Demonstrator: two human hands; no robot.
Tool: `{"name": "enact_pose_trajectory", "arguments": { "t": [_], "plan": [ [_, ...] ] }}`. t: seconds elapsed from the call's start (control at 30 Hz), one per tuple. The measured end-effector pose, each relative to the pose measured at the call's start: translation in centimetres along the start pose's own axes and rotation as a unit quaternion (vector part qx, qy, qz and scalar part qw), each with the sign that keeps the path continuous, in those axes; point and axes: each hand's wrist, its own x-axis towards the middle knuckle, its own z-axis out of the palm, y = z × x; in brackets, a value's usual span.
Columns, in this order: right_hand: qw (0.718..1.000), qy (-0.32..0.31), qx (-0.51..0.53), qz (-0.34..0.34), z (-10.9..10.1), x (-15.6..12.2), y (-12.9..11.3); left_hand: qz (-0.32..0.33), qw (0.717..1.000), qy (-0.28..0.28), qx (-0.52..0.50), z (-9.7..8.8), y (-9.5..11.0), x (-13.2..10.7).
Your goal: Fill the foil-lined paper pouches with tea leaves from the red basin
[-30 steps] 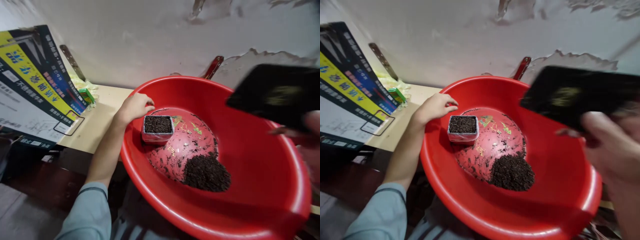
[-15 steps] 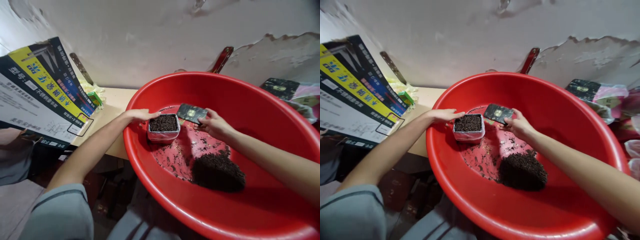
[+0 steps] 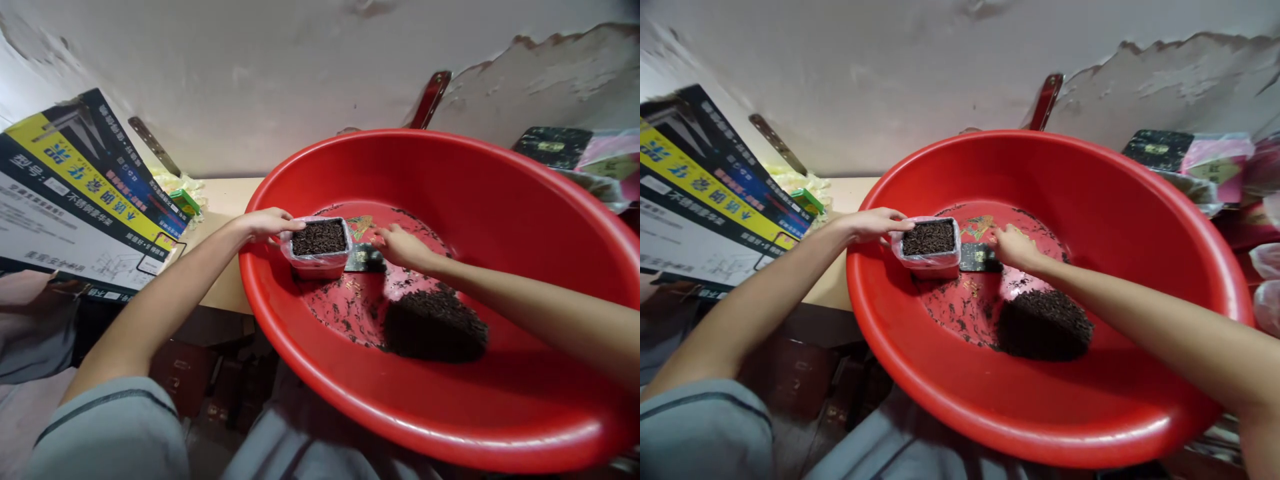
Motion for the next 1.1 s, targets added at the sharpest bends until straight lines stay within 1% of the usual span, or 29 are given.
{"name": "enact_pose_trajectory", "arguments": {
  "t": [0.03, 0.07, 0.1, 0.13, 0.17, 0.2, 0.23, 0.3, 0.33, 0.4, 0.47, 0.5, 0.57, 0.6, 0.63, 0.67, 0.7, 0.77, 0.8, 0.83, 0.87, 0.9, 1.0, 1.03, 1.07, 1.1],
  "plan": [
    [0.999, -0.003, 0.017, -0.027, 0.0, -0.2, -0.9, 0.005, 1.0, 0.017, -0.002, -0.1, 0.2, -0.4],
    [0.997, -0.024, 0.054, -0.046, 0.3, -0.5, -2.0, 0.007, 0.999, 0.041, -0.006, 0.0, 0.4, -0.8],
    [0.992, -0.06, 0.103, -0.051, 0.7, -0.7, -3.0, 0.006, 0.998, 0.068, -0.015, 0.1, 0.5, -1.0],
    [0.981, -0.1, 0.162, -0.041, 1.2, -1.0, -4.0, 0.004, 0.996, 0.09, -0.025, 0.3, 0.6, -1.2],
    [0.966, -0.133, 0.219, -0.024, 1.8, -1.1, -4.9, -0.001, 0.995, 0.097, -0.031, 0.5, 0.5, -1.3],
    [0.952, -0.151, 0.265, -0.005, 2.3, -1.3, -5.7, -0.006, 0.996, 0.087, -0.028, 0.8, 0.4, -1.3],
    [0.944, -0.149, 0.294, 0.008, 2.8, -1.3, -6.3, -0.011, 0.998, 0.066, -0.019, 1.1, 0.3, -1.3],
    [0.939, -0.115, 0.324, -0.001, 3.3, -1.3, -7.3, -0.017, 1.0, 0.024, 0.002, 1.6, 0.1, -1.1],
    [0.938, -0.1, 0.331, -0.016, 3.2, -1.3, -7.7, -0.016, 1.0, 0.024, 0.003, 1.7, 0.1, -1.1],
    [0.937, -0.079, 0.336, -0.049, 2.6, -1.4, -8.4, 0.005, 0.998, 0.06, -0.015, 1.5, 0.2, -1.2],
    [0.934, -0.039, 0.342, -0.091, 1.4, -1.7, -9.1, 0.044, 0.993, 0.098, -0.04, 1.0, 0.6, -1.5],
    [0.933, -0.004, 0.34, -0.121, 0.7, -1.8, -9.4, 0.067, 0.989, 0.118, -0.048, 0.6, 0.8, -1.8],
    [0.926, 0.094, 0.307, -0.198, -0.5, -2.3, -9.9, 0.113, 0.976, 0.175, -0.056, -0.1, 1.2, -2.6],
    [0.922, 0.143, 0.27, -0.237, -1.0, -2.5, -10.1, 0.131, 0.967, 0.213, -0.051, -0.4, 1.4, -3.0],
    [0.921, 0.178, 0.221, -0.267, -1.5, -2.7, -10.3, 0.14, 0.96, 0.24, -0.039, -0.5, 1.5, -3.3],
    [0.927, 0.185, 0.166, -0.281, -1.8, -2.9, -10.5, 0.135, 0.96, 0.243, -0.02, -0.5, 1.7, -3.7],
    [0.941, 0.161, 0.114, -0.274, -2.0, -3.1, -10.7, 0.118, 0.969, 0.218, 0.001, -0.4, 1.8, -4.0],
    [0.971, 0.068, 0.043, -0.226, -2.5, -3.5, -11.4, 0.071, 0.989, 0.123, 0.037, -0.1, 2.0, -4.5],
    [0.978, 0.03, 0.033, -0.202, -2.7, -3.7, -11.8, 0.055, 0.994, 0.085, 0.05, -0.1, 2.2, -4.8],
    [0.981, 0.014, 0.04, -0.187, -3.1, -4.0, -12.2, 0.049, 0.994, 0.074, 0.061, -0.3, 2.5, -5.1],
    [0.981, 0.021, 0.062, -0.184, -3.5, -4.3, -12.5, 0.052, 0.992, 0.09, 0.072, -0.6, 2.9, -5.5],
    [0.975, 0.046, 0.097, -0.194, -4.1, -4.7, -12.8, 0.06, 0.988, 0.12, 0.081, -1.1, 3.2, -6.1],
    [0.937, 0.147, 0.202, -0.246, -5.8, -5.9, -13.0, 0.082, 0.966, 0.235, 0.069, -3.0, 4.3, -8.1],
    [0.925, 0.174, 0.206, -0.265, -6.2, -6.4, -12.8, 0.091, 0.958, 0.268, 0.055, -3.4, 4.5, -8.8],
    [0.921, 0.191, 0.184, -0.285, -6.5, -6.8, -12.5, 0.098, 0.951, 0.29, 0.044, -3.5, 4.7, -9.4],
    [0.923, 0.194, 0.139, -0.303, -6.5, -7.2, -12.2, 0.102, 0.947, 0.302, 0.043, -3.2, 4.8, -9.7]
  ]
}}
